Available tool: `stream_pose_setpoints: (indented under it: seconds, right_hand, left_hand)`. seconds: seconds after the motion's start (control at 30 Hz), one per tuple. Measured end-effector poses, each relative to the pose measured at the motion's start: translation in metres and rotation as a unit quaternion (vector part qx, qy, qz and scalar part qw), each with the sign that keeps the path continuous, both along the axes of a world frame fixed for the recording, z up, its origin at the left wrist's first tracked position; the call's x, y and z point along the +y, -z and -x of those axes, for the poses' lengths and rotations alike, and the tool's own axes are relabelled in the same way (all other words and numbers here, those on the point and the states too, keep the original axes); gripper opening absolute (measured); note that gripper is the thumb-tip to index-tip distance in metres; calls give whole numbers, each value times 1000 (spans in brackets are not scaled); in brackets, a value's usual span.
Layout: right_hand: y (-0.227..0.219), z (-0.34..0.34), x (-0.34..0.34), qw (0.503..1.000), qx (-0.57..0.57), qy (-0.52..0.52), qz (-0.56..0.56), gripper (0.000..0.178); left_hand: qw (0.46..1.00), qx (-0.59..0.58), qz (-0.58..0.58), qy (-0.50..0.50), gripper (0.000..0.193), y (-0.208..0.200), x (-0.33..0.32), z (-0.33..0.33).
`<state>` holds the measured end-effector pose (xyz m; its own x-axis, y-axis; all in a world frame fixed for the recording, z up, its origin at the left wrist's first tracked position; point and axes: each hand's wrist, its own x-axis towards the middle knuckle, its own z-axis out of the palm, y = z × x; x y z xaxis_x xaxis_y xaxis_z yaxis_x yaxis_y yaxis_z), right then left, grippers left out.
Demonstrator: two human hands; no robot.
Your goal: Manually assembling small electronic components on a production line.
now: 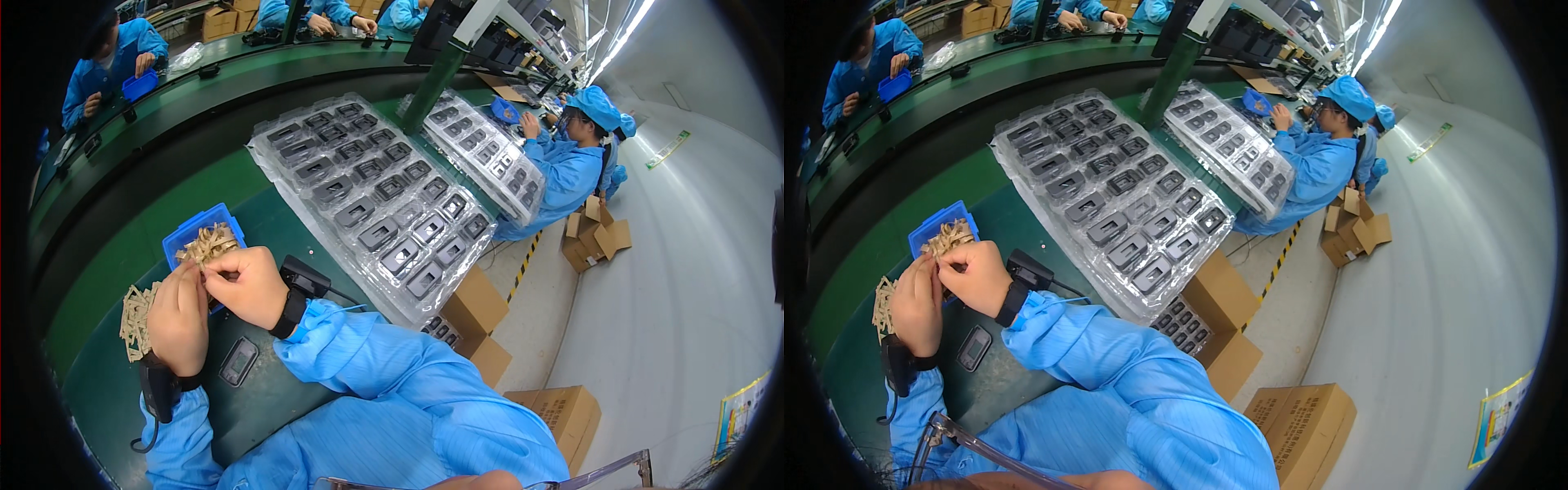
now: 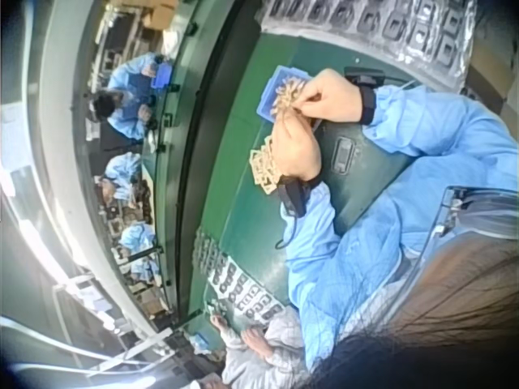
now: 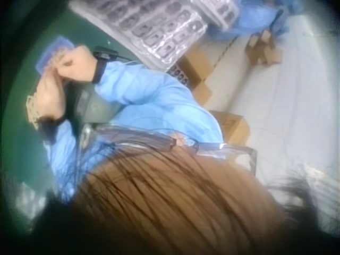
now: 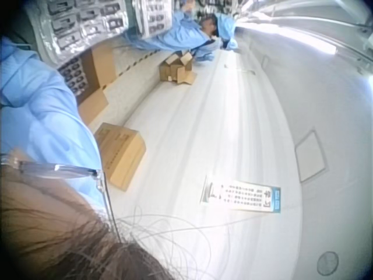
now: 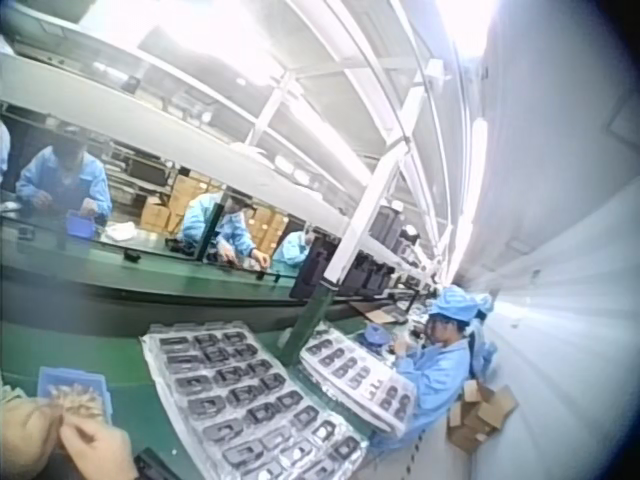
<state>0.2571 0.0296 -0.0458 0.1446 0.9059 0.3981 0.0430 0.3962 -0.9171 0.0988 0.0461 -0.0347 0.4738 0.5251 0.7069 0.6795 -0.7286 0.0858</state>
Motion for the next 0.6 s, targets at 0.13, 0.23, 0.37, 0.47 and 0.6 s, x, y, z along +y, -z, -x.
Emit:
stream_pose_setpoints:
  seconds: [0.13,0.23,0.37,0.47,0.6]
  right_hand:
    - [-1,0,1,992,48,-70,89,12]
    - [5,-6,2,995,49,-62,61,13]
    - [7,-8,-5,990,95,-80,69,10]
    - [6,-14,-3,997,44,13,63,7]
    - [-2,-20,0,990,99,21,96,8]
  left_hand:
    - [999,38,2,25,30,-5,-2,6]
    - [999,-5,-7,37,27,-9,-1,-4]
    - [987,-143,54,49,18,-6,8,-5]
    - [946,-230,226,-36,9,-5,16,6]
    - [927,-230,295,-42,11,-8,20,12]
